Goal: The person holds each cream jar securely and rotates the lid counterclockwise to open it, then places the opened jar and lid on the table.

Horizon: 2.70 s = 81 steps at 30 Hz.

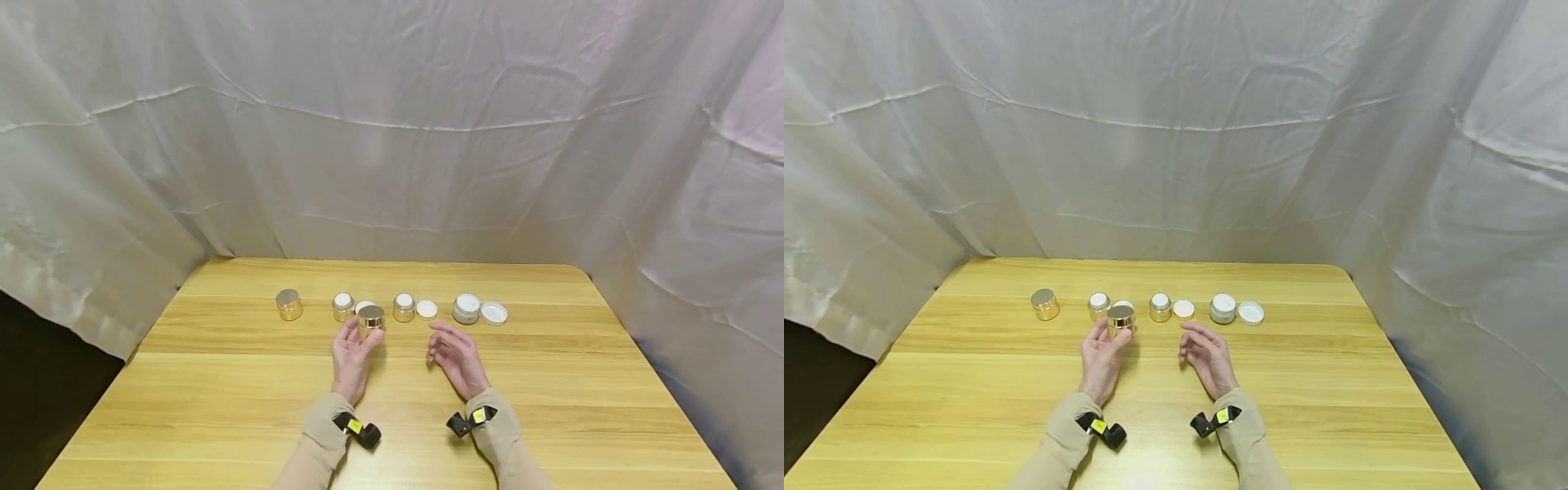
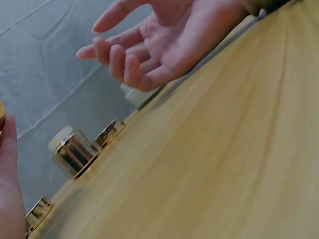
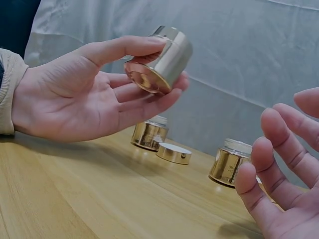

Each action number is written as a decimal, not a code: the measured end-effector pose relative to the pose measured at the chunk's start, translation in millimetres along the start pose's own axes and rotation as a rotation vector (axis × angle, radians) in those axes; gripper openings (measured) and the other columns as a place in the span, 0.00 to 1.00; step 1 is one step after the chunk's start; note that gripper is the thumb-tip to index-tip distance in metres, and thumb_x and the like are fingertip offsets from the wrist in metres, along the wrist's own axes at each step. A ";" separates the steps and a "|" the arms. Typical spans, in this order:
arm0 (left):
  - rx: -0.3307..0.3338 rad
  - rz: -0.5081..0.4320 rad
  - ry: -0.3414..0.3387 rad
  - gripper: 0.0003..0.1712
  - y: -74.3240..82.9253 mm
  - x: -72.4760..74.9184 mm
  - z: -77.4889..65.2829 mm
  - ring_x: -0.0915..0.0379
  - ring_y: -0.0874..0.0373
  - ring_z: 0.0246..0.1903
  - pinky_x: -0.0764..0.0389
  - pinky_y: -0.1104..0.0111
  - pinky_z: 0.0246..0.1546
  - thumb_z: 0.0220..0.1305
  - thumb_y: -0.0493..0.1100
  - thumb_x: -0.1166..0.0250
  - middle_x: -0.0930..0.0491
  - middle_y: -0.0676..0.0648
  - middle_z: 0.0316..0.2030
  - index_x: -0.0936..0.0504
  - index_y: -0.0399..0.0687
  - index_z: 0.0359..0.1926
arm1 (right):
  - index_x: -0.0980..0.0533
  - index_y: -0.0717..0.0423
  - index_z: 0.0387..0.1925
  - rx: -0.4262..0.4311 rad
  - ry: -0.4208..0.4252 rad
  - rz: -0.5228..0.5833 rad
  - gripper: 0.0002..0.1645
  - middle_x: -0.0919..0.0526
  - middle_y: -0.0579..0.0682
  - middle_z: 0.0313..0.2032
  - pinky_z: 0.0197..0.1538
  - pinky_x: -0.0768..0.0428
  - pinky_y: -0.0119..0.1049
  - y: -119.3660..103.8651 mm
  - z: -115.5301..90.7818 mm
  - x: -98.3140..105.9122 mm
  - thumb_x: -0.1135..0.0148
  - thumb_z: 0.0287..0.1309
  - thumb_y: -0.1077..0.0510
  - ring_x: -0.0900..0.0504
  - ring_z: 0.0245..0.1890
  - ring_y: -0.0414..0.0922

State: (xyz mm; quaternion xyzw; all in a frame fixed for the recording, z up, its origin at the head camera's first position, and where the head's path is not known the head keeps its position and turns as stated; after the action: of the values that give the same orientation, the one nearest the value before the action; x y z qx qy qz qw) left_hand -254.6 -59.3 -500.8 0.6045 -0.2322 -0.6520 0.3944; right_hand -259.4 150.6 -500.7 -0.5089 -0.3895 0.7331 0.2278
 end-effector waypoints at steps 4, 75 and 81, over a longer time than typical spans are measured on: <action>0.064 -0.122 -0.106 0.28 -4.5 -9.3 -4.3 0.24 0.60 0.59 0.19 0.64 0.64 0.60 0.25 0.37 0.29 0.48 0.62 0.28 0.38 0.61 | 0.18 0.51 0.51 0.006 -0.020 0.016 0.26 0.15 0.46 0.35 0.40 0.17 0.31 -0.2 -0.1 -0.7 0.64 0.76 0.67 0.20 0.34 0.41; 0.525 0.040 -0.453 0.30 -36.1 -28.3 -20.1 0.25 0.62 0.56 0.19 0.69 0.62 0.80 0.39 0.59 0.47 0.25 0.73 0.49 0.22 0.73 | 0.25 0.75 0.55 0.354 0.236 -0.633 0.33 0.15 0.39 0.50 0.65 0.22 0.24 8.2 -5.7 -26.3 0.27 0.42 0.79 0.17 0.51 0.33; 0.526 0.027 -0.441 0.29 -35.4 -29.3 -19.5 0.24 0.62 0.55 0.19 0.69 0.60 0.80 0.37 0.62 0.43 0.28 0.71 0.50 0.21 0.72 | 0.26 0.76 0.56 0.370 0.212 -0.621 0.33 0.15 0.35 0.50 0.66 0.24 0.23 9.0 -6.1 -27.6 0.29 0.43 0.79 0.18 0.53 0.31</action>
State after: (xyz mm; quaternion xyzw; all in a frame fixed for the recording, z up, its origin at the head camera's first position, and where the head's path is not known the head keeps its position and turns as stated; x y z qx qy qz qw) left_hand -245.1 -12.1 -513.8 0.5270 -0.4799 -0.6795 0.1739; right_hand -242.8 127.1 -493.3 -0.3901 -0.3604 0.6303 0.5663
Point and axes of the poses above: each hand's wrist, its own z-axis towards the middle knuckle, its own x-axis out of the back of the hand, y = z × x, the point moved 5 cm from there along z, towards the middle knuckle
